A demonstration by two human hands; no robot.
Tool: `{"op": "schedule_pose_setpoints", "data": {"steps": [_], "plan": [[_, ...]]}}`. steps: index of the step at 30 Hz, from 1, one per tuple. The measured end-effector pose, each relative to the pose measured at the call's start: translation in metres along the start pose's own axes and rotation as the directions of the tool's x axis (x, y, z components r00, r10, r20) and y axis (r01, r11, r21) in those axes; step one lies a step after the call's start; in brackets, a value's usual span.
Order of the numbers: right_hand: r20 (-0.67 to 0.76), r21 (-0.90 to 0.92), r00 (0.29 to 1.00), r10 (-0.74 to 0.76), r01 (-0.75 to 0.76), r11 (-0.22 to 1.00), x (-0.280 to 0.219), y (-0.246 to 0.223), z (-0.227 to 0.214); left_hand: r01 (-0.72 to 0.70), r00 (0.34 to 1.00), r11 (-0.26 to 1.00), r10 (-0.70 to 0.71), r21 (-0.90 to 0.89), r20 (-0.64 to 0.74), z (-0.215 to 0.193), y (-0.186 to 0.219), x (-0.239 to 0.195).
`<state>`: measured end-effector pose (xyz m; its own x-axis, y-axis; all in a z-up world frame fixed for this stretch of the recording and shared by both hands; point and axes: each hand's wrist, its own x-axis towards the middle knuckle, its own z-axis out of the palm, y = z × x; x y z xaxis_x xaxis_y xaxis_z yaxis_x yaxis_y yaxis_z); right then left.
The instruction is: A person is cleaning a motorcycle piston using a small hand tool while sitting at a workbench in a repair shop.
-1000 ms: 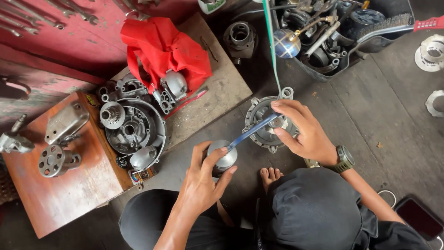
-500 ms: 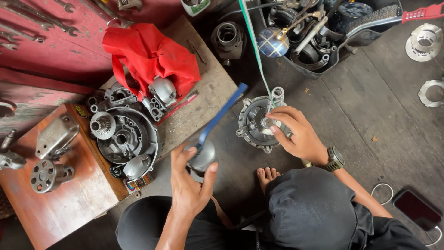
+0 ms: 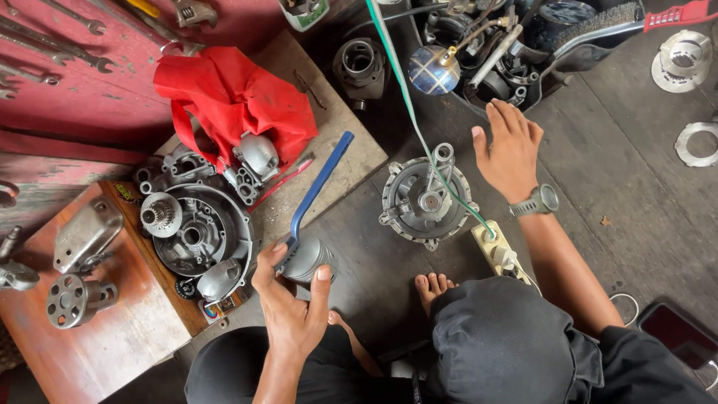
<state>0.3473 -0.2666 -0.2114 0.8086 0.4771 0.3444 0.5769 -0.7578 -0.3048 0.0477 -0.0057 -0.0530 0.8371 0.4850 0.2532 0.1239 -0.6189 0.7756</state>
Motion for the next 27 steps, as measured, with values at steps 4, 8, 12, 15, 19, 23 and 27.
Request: {"op": "schedule_pose_setpoints", "data": {"steps": [4, 8, 12, 15, 19, 23, 27], "plan": [[0.049, -0.146, 0.998, 0.044, -0.036, 0.989, -0.011, 0.011, 0.026, -0.008, 1.0, 1.0, 0.008, -0.003, -0.004, 0.0, 0.001, 0.003], [0.032, -0.14, 0.998, 0.052, -0.047, 0.989, -0.011, 0.004, 0.02, 0.068, 0.998, 0.997, -0.068, -0.044, 0.007, 0.001, 0.0, 0.001], [-0.043, -0.193, 0.999, 0.01, -0.018, 0.981, -0.01, 0.001, 0.021, 0.11, 0.994, 0.993, -0.11, -0.05, 0.001, 0.003, -0.001, 0.005], [-0.057, -0.177, 0.998, 0.024, -0.034, 0.984, -0.013, -0.001, 0.024, 0.128, 0.992, 0.99, -0.128, -0.064, 0.004, 0.003, 0.001, 0.006], [-0.061, -0.162, 0.998, 0.026, -0.036, 0.986, -0.012, -0.001, 0.023, 0.112, 0.994, 0.988, -0.113, -0.11, -0.002, 0.006, -0.001, 0.007], [-0.042, -0.128, 0.998, 0.056, -0.061, 0.99, -0.012, -0.001, 0.023, 0.094, 0.996, 0.991, -0.093, -0.096, 0.008, 0.006, 0.0, 0.008], [-0.051, -0.134, 0.998, 0.045, -0.051, 0.99, -0.012, -0.001, 0.023, 0.119, 0.993, 0.987, -0.12, -0.109, -0.004, 0.007, -0.004, 0.004]]}}
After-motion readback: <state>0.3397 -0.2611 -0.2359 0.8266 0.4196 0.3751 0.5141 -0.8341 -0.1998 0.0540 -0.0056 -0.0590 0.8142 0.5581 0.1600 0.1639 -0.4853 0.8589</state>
